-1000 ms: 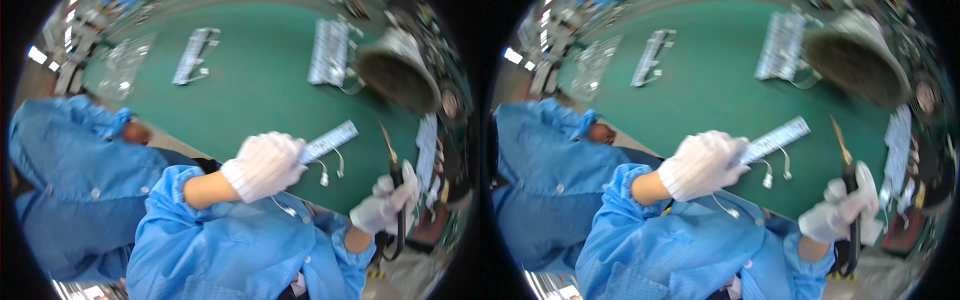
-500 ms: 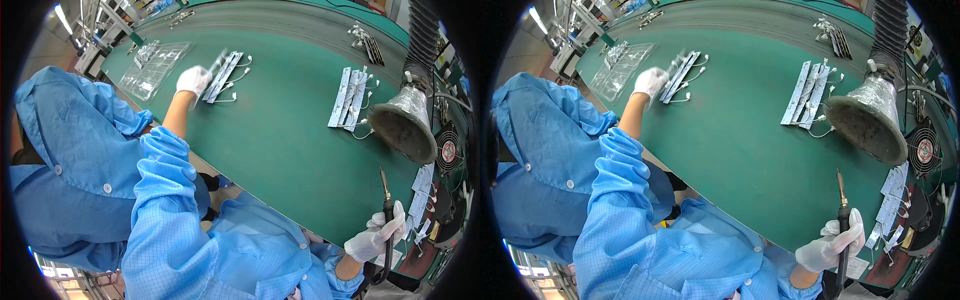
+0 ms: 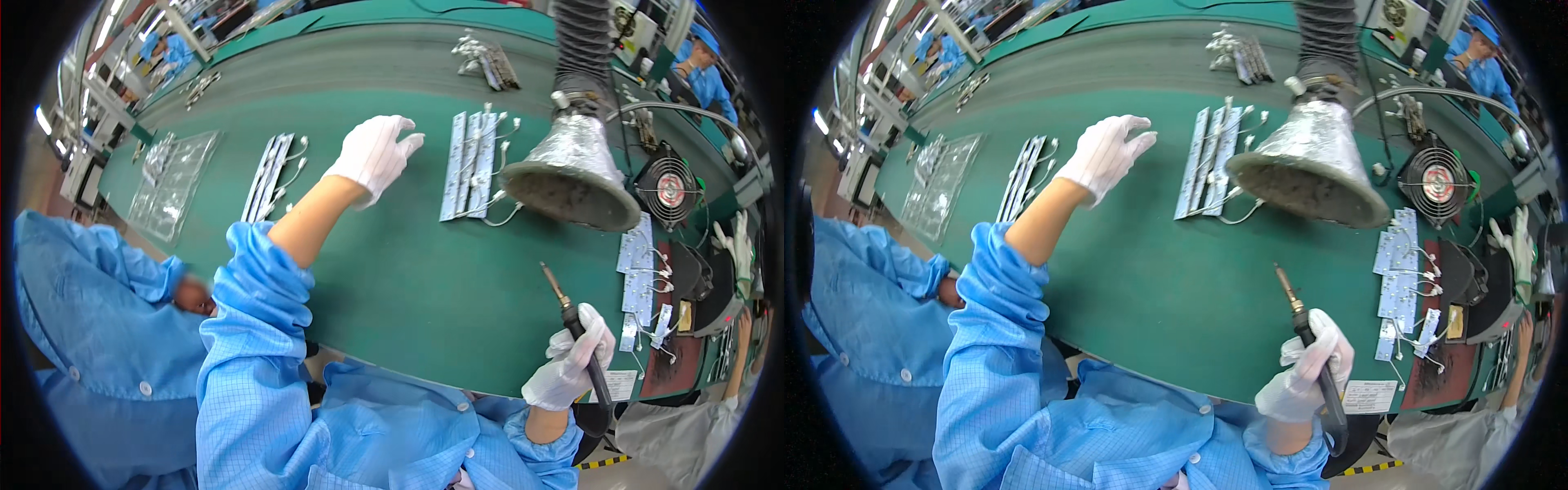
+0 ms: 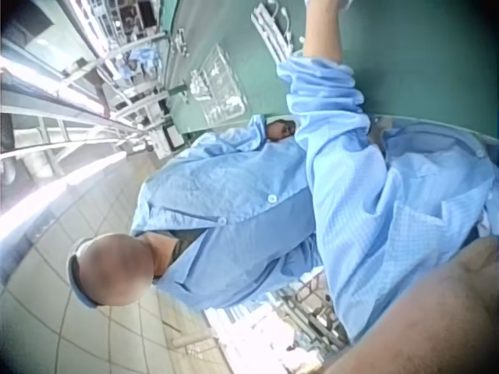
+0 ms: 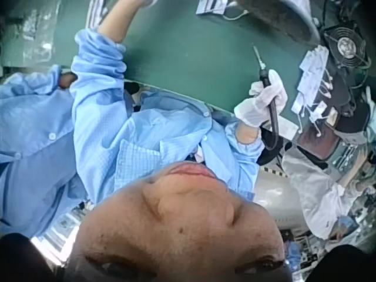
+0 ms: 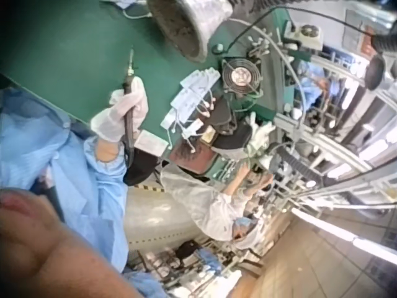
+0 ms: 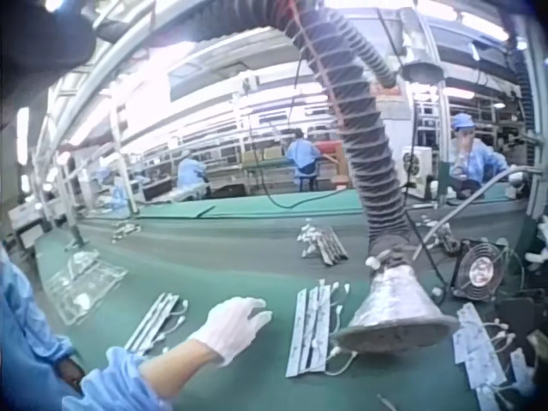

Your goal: Soldering wires onto LED light strips at a manual assembly station.

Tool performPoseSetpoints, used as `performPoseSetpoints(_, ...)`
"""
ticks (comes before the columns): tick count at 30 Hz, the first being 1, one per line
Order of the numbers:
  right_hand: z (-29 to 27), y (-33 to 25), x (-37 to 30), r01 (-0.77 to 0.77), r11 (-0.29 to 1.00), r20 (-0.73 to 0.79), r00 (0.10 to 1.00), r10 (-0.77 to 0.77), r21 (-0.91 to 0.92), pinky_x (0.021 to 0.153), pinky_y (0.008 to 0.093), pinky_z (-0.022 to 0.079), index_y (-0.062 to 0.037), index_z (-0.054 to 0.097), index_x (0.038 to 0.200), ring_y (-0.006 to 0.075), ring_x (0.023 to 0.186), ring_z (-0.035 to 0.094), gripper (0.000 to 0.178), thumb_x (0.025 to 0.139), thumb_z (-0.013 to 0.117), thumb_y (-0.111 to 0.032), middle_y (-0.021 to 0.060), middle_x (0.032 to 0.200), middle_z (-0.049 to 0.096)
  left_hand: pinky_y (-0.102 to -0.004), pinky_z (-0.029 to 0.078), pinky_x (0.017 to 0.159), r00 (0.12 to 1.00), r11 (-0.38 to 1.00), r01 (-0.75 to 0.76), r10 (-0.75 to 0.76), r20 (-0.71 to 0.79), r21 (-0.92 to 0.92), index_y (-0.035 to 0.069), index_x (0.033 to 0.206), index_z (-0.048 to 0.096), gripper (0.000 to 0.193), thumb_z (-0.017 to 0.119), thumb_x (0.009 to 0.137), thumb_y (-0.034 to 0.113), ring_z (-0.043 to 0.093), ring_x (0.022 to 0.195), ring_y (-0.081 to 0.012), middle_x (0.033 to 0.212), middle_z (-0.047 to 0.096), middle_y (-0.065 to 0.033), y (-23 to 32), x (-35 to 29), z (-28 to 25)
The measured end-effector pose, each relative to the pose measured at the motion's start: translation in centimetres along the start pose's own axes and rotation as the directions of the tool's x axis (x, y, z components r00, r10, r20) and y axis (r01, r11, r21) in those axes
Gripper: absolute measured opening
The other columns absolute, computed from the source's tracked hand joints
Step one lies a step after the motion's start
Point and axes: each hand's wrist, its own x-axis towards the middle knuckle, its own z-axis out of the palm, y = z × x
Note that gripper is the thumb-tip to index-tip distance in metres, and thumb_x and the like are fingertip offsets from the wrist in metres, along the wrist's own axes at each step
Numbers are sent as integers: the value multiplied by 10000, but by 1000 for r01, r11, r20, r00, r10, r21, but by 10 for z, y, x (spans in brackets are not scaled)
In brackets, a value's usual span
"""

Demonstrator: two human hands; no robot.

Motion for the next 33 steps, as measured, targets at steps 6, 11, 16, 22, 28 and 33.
performPoseSetpoints(6,5,7,2,23,1000,-69,997,-23,5,466,218,403,48,583,1064,91,494,496,232,996,478,-147,140,858,639,-381,499,858,970,1000,3,1,243,-14,0,1131,655,613,569,862,543,661,913,-334,1040,684,-197,36,138,35)
performPoseSetpoints(11,0,8,6,-51,996,-77,996,45,-77,451,229,378,40,573,1084,90,464,462,269,990,468,-190,139,930,641,-418,424,1012,967,987,158,-151,206,-15,64,1245,609,671,485,891,622,528,1209,-384,1261,586,-210,53,234,83)
performPoseSetpoints(16,1,0,14,-172,970,-52,985,165,-171,442,230,406,60,553,1035,101,454,487,268,1011,430,-176,150,844,631,-417,414,1034,949,937,311,-299,96,-159,77,1378,490,804,520,843,676,512,1253,-353,1388,504,-189,52,292,116)
performPoseSetpoints(22,2,-13,29,-326,930,-28,945,326,-171,488,317,390,43,642,871,186,482,512,365,908,489,-286,74,555,545,-419,432,1014,876,873,479,-471,106,-85,96,1388,475,693,510,873,559,532,1238,-332,1349,539,-182,29,344,164)
performPoseSetpoints(28,2,-17,32,-148,937,44,984,170,-315,570,337,426,41,660,926,210,555,536,279,895,487,-175,83,580,591,-370,412,1012,872,845,468,-395,288,-257,85,1362,481,530,464,925,385,507,1234,-327,1359,528,-146,-62,402,186)
performPoseSetpoints(33,-2,-17,30,34,934,37,999,-22,-355,561,305,426,25,664,937,171,581,549,275,912,505,-198,67,598,589,-392,494,836,928,936,352,-350,130,9,54,1124,662,447,528,914,426,642,972,-308,1074,664,-192,-101,361,106)
